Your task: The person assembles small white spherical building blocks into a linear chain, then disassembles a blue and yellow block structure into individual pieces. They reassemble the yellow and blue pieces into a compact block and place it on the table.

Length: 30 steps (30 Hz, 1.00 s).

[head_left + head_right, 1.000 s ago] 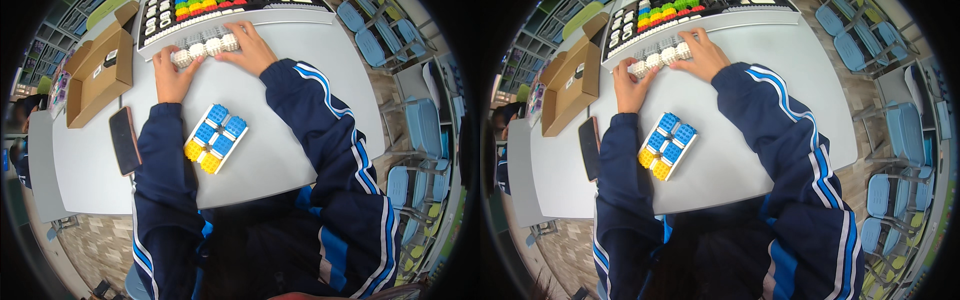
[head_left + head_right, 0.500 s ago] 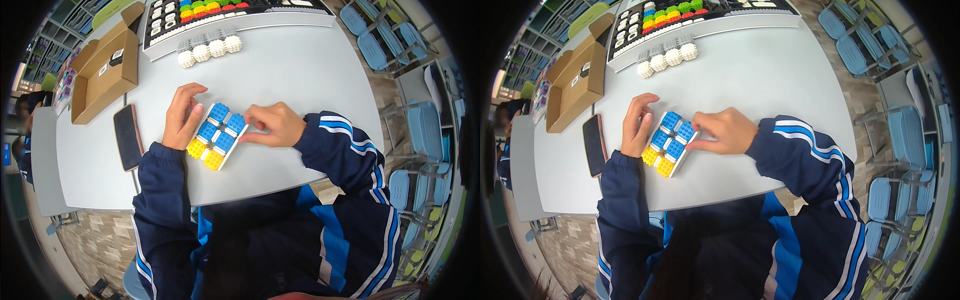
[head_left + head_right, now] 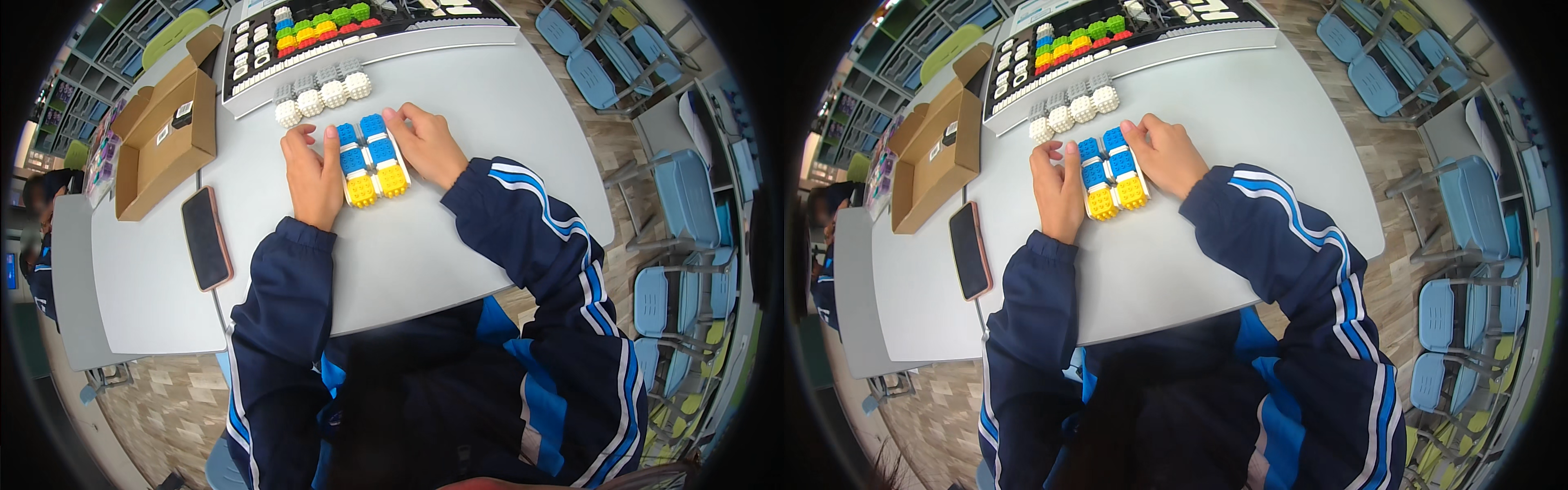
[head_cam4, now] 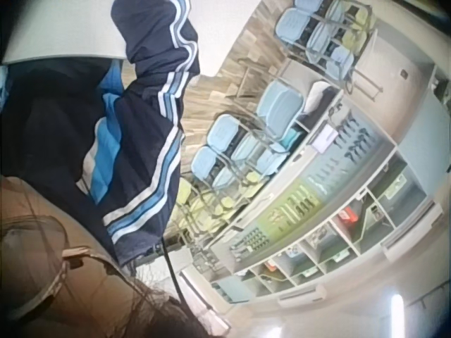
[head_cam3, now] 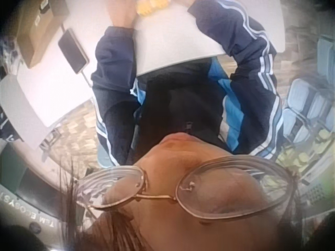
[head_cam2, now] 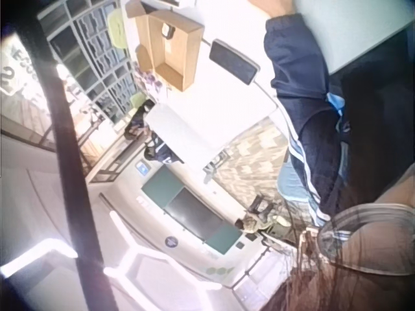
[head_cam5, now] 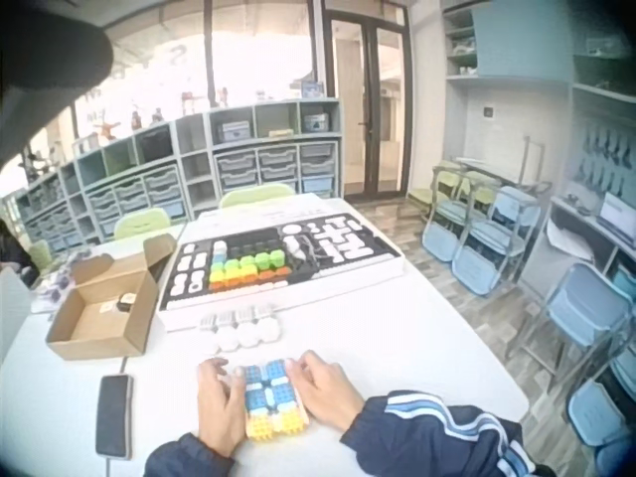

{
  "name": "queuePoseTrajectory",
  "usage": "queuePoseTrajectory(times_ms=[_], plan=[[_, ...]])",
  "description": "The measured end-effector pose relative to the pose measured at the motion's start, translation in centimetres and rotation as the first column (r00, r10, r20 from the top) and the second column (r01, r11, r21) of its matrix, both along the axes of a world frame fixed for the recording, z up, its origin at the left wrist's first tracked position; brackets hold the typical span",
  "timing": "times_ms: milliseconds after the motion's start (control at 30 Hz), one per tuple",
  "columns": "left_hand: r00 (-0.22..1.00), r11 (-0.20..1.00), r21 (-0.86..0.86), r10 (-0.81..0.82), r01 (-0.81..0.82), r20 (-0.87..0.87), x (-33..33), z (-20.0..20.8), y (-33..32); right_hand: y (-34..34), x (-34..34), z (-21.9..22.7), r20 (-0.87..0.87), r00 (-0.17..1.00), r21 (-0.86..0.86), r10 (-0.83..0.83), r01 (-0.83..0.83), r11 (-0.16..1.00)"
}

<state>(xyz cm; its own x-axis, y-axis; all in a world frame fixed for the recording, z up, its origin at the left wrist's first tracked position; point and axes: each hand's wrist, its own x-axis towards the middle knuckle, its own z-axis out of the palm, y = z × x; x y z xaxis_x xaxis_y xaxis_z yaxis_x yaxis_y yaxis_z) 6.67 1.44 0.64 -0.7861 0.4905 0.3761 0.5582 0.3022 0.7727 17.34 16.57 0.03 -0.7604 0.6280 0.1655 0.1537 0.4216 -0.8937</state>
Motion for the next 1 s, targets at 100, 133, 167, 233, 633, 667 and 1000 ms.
queuePoseTrajectory(times_ms=[100,133,167,233,633,667,1000], plan=[[0.999,0.989,-0.144,0.038,-0.04,-0.015,-0.5,0.3,-0.6,-0.5,-0.1,0.7,0.083,0.996,0.052,-0.039,0.035,0.998],[0.999,0.974,-0.221,0.05,-0.053,-0.017,-0.5,0.5,-0.8,-0.7,0.0,1.0,0.112,0.993,0.065,-0.049,0.042,0.997],[0.999,0.962,-0.269,0.035,-0.042,-0.032,-0.3,0.6,-1.0,-0.6,0.0,0.8,0.109,0.993,0.108,-0.047,0.036,0.994],[0.998,0.931,-0.364,0.002,-0.023,-0.059,0.2,0.8,-1.3,-0.1,0.0,0.1,0.105,0.994,0.194,-0.044,0.023,0.981],[0.994,0.911,-0.413,-0.063,0.021,-0.088,-0.4,-0.2,-1.5,0.1,0.2,0.5,0.234,0.969,0.388,0.082,-0.17,0.906],[0.994,0.907,-0.421,-0.07,0.028,-0.085,-0.5,-0.2,-1.5,0.2,0.2,0.6,0.244,0.965,0.371,0.093,-0.182,0.911],[0.991,0.888,-0.454,-0.116,0.074,-0.065,-0.8,0.0,-1.5,0.0,0.1,3.8,0.431,0.878,0.095,0.207,-0.272,0.957]])
